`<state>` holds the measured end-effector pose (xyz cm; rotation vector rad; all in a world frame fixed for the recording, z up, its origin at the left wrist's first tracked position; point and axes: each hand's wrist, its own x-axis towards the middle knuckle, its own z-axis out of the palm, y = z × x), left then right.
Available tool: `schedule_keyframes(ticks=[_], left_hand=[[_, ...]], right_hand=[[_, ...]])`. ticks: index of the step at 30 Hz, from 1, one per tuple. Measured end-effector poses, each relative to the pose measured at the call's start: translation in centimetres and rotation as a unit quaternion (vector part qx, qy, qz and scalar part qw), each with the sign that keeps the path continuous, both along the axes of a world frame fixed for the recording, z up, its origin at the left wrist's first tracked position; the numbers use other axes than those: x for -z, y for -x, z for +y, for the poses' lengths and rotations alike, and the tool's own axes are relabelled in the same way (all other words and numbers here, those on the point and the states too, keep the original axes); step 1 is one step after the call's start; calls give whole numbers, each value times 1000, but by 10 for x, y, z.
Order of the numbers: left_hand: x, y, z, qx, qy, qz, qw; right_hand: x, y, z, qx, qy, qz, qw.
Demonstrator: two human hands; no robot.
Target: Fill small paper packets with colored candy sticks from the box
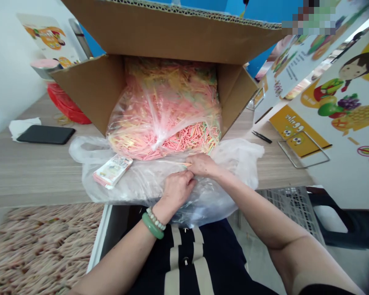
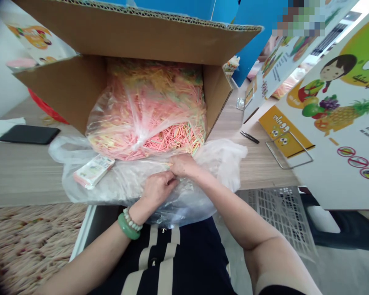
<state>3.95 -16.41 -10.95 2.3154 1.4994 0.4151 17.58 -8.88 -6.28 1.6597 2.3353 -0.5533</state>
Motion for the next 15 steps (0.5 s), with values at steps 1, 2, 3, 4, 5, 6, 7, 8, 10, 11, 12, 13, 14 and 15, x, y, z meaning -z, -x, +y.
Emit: schedule_keyframes(ticks=[1, 2, 3, 4, 5, 6, 7, 8, 10, 11, 12, 13, 14, 15], left_hand=[[0, 0, 0, -6, 4, -1, 1000], [0, 0, 0, -9, 6, -1, 1000], [0, 0, 0, -9, 7, -1, 1000], [1, 0, 0, -7, 6, -3, 1000], [1, 1, 0, -5, 4, -4, 1000], [2, 1, 0, -4, 3, -6, 1000], [3, 1, 0, -2, 2, -8, 1000], [3, 2, 0, 0, 1, -9, 1000], [4, 2, -1, 7, -7, -9, 1000], [4, 2, -1, 14, -13, -7, 1000], [4, 2, -1, 20, -20, -5, 1000], [4, 2, -1, 24, -25, -3, 999], [4, 2, -1, 25, -28, -2, 999], [4, 2, -1, 24, -28, -1, 999]], right_hand=[[3, -7, 1, 10, -2, 52, 999], [7, -14, 0, 23, -8, 118, 993], [11, -22, -1, 43, -12, 189, 981], [16, -29, -2, 69, -10, 259, 963], [19, -36, -4, 101, -4, 318, 943], [23, -41, -6, 135, 2, 358, 924], [25, -43, -8, 162, 5, 380, 911], [26, -44, -10, 177, 2, 384, 906], [24, -38, -13, 165, -18, 338, 926], [21, -33, -13, 143, -30, 290, 946], [17, -26, -13, 118, -39, 229, 965], [13, -19, -12, 96, -43, 163, 981], [9, -12, -11, 77, -41, 99, 991], [4, -6, -10, 59, -34, 43, 997]])
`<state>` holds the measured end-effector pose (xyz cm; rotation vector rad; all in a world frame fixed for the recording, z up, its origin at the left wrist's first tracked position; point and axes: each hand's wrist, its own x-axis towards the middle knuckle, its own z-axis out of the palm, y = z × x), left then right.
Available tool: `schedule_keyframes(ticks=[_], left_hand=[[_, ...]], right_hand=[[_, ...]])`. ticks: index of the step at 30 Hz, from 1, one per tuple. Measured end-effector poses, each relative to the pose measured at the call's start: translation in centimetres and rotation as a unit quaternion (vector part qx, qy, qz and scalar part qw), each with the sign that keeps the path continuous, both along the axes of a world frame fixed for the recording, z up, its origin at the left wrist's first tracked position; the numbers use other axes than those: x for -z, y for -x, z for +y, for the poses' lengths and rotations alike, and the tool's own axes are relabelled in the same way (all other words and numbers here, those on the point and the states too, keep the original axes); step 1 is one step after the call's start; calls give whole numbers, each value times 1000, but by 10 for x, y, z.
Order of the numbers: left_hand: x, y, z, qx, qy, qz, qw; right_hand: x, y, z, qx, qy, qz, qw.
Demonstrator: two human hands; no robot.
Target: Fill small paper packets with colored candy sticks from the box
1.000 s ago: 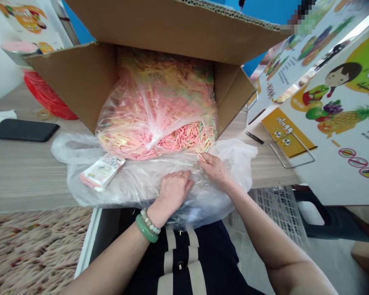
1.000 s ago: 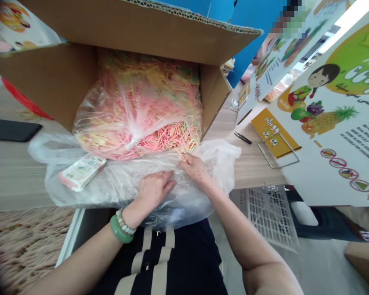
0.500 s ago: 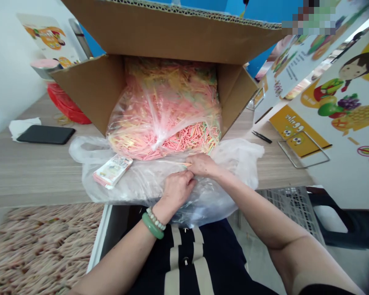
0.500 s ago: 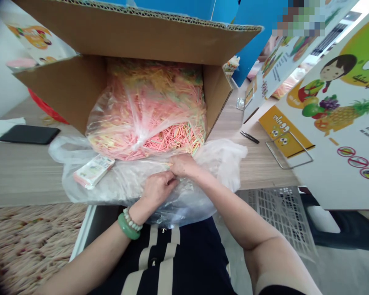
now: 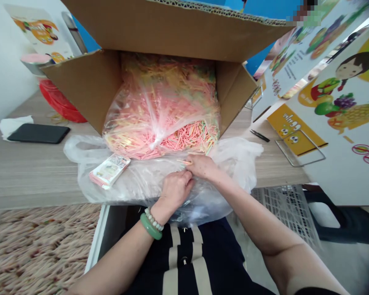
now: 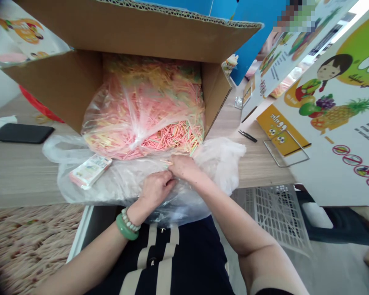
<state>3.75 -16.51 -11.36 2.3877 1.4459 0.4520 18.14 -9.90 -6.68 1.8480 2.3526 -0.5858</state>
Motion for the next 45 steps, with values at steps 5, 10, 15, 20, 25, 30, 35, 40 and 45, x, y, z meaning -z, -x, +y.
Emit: schedule_keyframes(ticks=[5, 10, 15, 20, 25, 30, 35, 40, 45], left_hand=[[3, 1, 1, -12, 17, -25, 999], [2, 0, 1, -42, 34, -29, 998], [-1, 0, 0, -35, 26, -18, 999], [-1, 1, -1, -27, 10, -13, 1000], [1, 1, -1, -24, 15, -17, 999], [1, 2, -1, -23, 18, -22, 999], [-1, 1, -1, -35, 23, -20, 999], [0, 1, 0, -35, 31, -16, 999], [-20, 1, 2, -53, 109, 9, 993]], right_hand=[[-15, 15, 1, -92, 15, -119, 988], [-10, 7, -4, -104, -6, -131, 986], [0, -18, -10, 17, -33, -89, 995], [-2, -23, -18, -29, -18, -19, 999], [-7, -5, -14, -50, -10, -123, 991], [-13, -4, -5, -79, -1, -157, 985], [-5, -16, -6, -39, -12, -125, 991], [9, -56, -14, 99, -29, 161, 981], [20, -97, -28, 140, -49, 400, 904]])
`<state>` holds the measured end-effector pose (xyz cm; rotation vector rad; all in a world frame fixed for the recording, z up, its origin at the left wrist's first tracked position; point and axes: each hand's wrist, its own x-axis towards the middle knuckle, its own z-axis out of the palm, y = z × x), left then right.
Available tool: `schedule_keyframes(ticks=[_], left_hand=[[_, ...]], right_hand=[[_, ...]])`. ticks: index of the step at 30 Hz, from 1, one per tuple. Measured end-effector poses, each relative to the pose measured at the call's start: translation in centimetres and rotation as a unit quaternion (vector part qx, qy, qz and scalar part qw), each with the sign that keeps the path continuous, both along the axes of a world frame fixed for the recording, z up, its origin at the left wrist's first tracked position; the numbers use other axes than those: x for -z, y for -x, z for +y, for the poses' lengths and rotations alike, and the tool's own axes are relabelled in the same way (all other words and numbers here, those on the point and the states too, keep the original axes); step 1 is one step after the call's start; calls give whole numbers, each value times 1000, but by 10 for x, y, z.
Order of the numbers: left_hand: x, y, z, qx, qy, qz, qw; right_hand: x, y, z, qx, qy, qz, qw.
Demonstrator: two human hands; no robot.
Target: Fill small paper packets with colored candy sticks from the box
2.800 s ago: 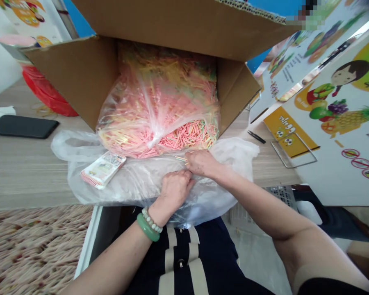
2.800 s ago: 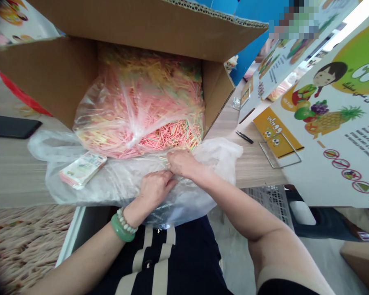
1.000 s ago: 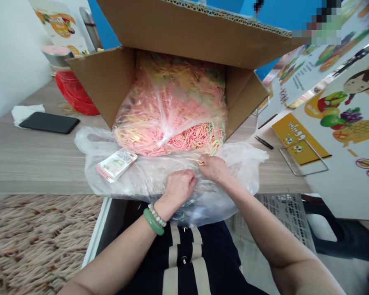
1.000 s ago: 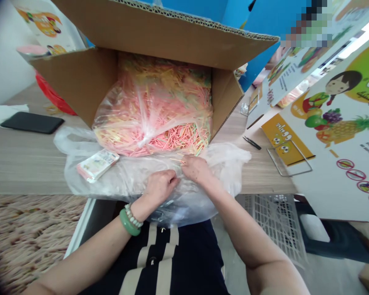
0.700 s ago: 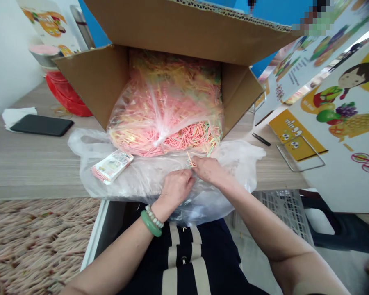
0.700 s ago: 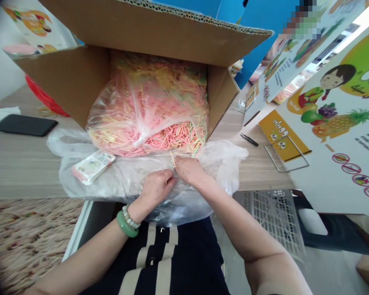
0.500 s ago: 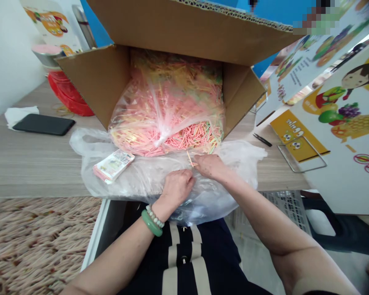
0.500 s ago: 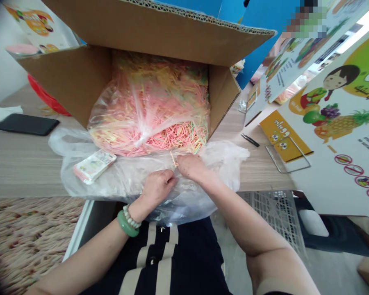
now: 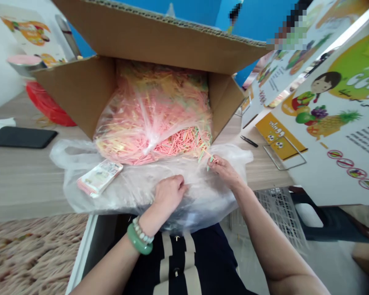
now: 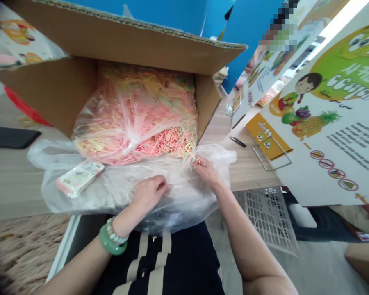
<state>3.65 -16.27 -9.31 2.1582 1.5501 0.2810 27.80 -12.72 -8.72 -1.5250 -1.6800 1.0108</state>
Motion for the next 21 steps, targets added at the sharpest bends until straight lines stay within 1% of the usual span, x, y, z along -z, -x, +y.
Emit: schedule_keyframes(ticks=[2, 3, 6, 8, 10, 12, 14, 16, 18, 20, 21], left_hand=[[-13, -3, 2, 6, 18, 24, 1000], [-20, -5, 3, 13, 9, 38, 999], [-30, -20, 7, 60, -67, 64, 994], [-31, -33, 11, 97, -112, 51, 988], [-30, -45, 16, 109, -161, 36, 980], [-28, -54, 22, 122, -222, 44, 967], [-26, -57, 30, 145, -254, 73, 953], [-24, -55, 39, 160, -234, 95, 954], [-19, -48, 47, 142, -197, 74, 967], [-13, -39, 54, 99, -176, -3, 979], [-10, -34, 57, 73, -175, -50, 981]], right_hand=[[3, -7, -3, -18, -12, -39, 999], [4, -9, -4, -25, -18, -77, 997], [3, -11, -6, -14, -55, -213, 976], [1, -10, -9, 8, -86, -289, 954], [-3, -7, -13, 26, -118, -347, 930], [-6, -2, -18, 22, -161, -385, 909], [-9, 4, -22, -4, -193, -396, 898], [-10, 9, -24, -42, -175, -390, 903], [-10, 12, -25, -55, -122, -355, 925], [-10, 15, -23, -29, -84, -269, 959], [-10, 18, -21, -6, -76, -203, 976]])
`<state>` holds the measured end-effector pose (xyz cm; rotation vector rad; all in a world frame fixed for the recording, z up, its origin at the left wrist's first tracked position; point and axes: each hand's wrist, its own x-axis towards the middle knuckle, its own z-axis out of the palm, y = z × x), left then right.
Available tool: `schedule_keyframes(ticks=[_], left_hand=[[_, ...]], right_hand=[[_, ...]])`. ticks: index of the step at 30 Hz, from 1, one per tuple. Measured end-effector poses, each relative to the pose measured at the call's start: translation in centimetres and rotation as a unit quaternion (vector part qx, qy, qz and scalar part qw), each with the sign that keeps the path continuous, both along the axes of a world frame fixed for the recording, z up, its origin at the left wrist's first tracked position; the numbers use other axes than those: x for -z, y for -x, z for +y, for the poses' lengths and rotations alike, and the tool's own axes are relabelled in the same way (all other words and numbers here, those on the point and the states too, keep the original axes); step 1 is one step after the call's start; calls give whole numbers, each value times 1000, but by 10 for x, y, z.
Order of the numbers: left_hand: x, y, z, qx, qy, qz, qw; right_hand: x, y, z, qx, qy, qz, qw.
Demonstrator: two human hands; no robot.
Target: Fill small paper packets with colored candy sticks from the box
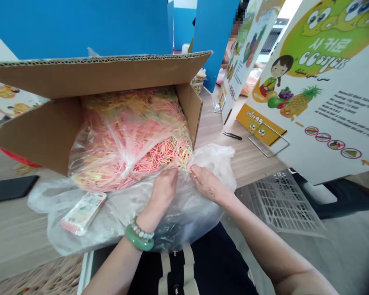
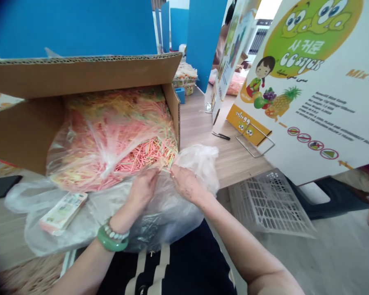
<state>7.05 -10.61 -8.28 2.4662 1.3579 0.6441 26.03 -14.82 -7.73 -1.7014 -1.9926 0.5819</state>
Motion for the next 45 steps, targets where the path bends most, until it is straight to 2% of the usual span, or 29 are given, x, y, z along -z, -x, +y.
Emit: schedule_keyframes(ticks=[2, 3, 6, 8, 10, 13, 14, 16, 19, 22, 25, 27, 29, 31, 34, 37, 40, 45], left_hand=[[4, 6, 2, -33, 0, -81, 996], [5, 7, 2, -45, 0, -105, 993], [7, 3, -2, -54, 20, -134, 989], [7, -2, -5, -54, 28, -140, 988], [8, -4, -8, -50, 19, -147, 988], [9, -5, -10, -50, 25, -152, 987], [10, -5, -10, -48, 36, -148, 987], [11, -5, -10, -33, 44, -127, 990], [15, -8, -13, 15, -21, -54, 998], [22, -14, -16, 84, -85, 34, 992], [34, -18, -19, 132, -57, 86, 986], [39, -18, -19, 143, -22, 97, 985], [40, -16, -17, 151, 16, 90, 984], [38, -13, -14, 151, 50, 76, 984], [34, -10, -10, 148, 71, 59, 985], [33, -9, -8, 160, 79, 49, 983], [33, -10, -8, 154, 90, 35, 983], [32, -10, -7, 156, 104, 22, 982]], right_hand=[[0, 10, 5, 11, 7, 173, 985], [1, 17, 8, 4, 18, 266, 964], [0, 38, 19, -2, 75, 494, 866], [-2, 47, 24, 23, 114, 546, 830], [-5, 49, 26, 14, 139, 539, 831], [-5, 46, 23, -37, 140, 535, 833], [-3, 43, 21, -35, 130, 541, 830], [3, 35, 17, 18, 98, 545, 832], [10, 14, 16, 108, 31, 483, 869], [10, -8, 23, 103, -44, 355, 928], [10, -20, 35, 81, -77, 176, 978], [15, -24, 42, 95, -51, 67, 992], [22, -28, 48, 128, -19, 12, 992], [28, -32, 51, 159, -5, 3, 987], [28, -32, 51, 161, -6, 3, 987], [20, -27, 53, 70, -13, -37, 997], [11, -23, 58, -35, 10, -151, 988], [-3, -17, 70, -95, 59, -273, 955]])
